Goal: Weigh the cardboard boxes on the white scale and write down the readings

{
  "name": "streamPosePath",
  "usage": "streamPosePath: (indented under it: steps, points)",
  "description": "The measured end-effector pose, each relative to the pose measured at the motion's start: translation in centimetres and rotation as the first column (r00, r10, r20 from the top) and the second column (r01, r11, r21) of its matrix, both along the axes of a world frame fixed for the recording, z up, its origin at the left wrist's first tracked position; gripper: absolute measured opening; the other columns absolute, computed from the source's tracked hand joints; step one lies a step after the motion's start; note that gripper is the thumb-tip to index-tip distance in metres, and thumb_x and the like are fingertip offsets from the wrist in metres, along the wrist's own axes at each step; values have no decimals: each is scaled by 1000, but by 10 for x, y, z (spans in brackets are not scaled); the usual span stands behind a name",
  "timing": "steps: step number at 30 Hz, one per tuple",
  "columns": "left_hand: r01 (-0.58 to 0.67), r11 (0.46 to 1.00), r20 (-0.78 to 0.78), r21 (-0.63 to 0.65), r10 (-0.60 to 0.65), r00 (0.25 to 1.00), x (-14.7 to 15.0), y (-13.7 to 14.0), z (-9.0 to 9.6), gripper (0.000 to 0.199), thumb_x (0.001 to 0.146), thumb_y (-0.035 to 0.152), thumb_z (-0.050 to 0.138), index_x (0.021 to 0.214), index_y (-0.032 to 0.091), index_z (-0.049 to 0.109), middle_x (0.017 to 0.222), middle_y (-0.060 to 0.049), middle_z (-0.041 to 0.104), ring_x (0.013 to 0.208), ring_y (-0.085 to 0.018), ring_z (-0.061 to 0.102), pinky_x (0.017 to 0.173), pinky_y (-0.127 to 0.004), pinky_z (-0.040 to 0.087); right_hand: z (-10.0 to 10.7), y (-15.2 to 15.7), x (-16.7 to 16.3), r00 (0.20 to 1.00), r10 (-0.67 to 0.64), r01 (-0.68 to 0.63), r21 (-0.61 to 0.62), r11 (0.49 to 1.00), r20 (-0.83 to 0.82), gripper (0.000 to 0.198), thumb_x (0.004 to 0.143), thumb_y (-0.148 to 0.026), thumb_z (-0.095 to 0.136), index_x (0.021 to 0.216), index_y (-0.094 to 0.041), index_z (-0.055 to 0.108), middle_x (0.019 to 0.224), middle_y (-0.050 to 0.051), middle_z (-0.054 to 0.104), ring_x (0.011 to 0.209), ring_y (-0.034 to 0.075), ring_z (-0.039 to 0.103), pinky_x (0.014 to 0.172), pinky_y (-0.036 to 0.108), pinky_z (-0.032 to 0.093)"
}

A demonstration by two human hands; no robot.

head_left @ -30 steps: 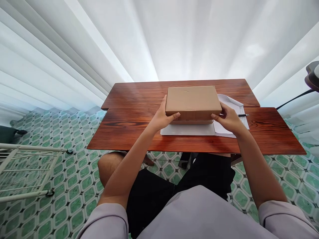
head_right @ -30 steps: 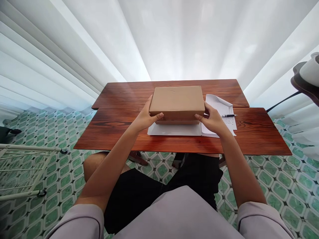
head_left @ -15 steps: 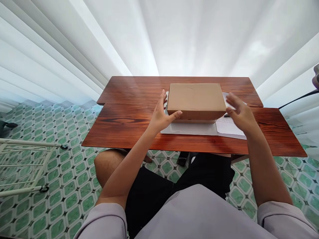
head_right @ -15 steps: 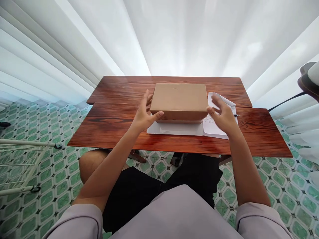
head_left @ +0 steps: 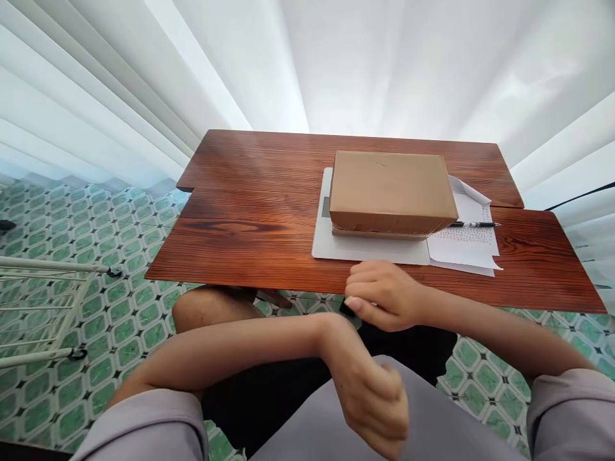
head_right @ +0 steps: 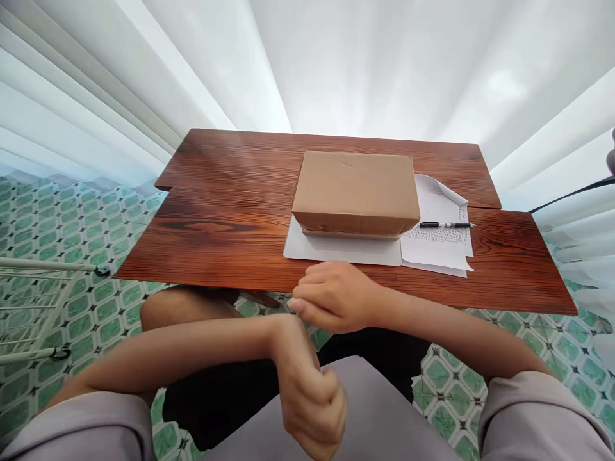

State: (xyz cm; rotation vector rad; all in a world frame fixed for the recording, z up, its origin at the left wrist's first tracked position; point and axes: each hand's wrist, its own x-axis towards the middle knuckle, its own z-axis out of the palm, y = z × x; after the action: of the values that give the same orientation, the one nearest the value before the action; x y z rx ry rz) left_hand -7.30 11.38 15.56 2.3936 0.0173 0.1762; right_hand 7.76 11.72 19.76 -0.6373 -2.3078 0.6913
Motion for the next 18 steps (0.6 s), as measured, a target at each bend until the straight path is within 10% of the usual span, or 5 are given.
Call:
streamPosePath:
  steps: [2,4,10,18]
  points:
    - [467,843,217,266,-525,823,10,-23,-8,12,70,37,67,61,40,60,78,-2,57,54,-18,41,49,-31,14,-13,4,-14,996,83,-79,-89,993,32,44,108,-35,24,70,-22,42,62,1,51,61,15,43,62,31,35]
    - [444,645,367,622,-741,562,15,-38,-21,23,72,31,67,52,33,55,64,-6,39,54,-19,32,57,-28,9,-25,6,-24,992,127,-121,-170,978,26,42,106,-34,27,68,-22,39,61,0,49,61,14,42,61,30,33]
    - [-91,576,527,813,-660,535,16,-49,-62,42,65,58,54,46,27,33,57,-4,12,53,-22,15,64,-31,16,-52,9,-44,987,123,-153,-347,925,-108,40,98,-31,38,62,-22,23,54,-4,30,52,11,31,54,29,25]
    - [-337,455,565,825,-626,538,28,-49,-93,67,64,75,28,53,17,-4,48,-3,3,48,-19,10,60,-33,23,-67,17,-52,993,26,-81,-501,861,-117,39,95,-28,36,60,-22,18,52,-5,22,49,9,23,52,29,22]
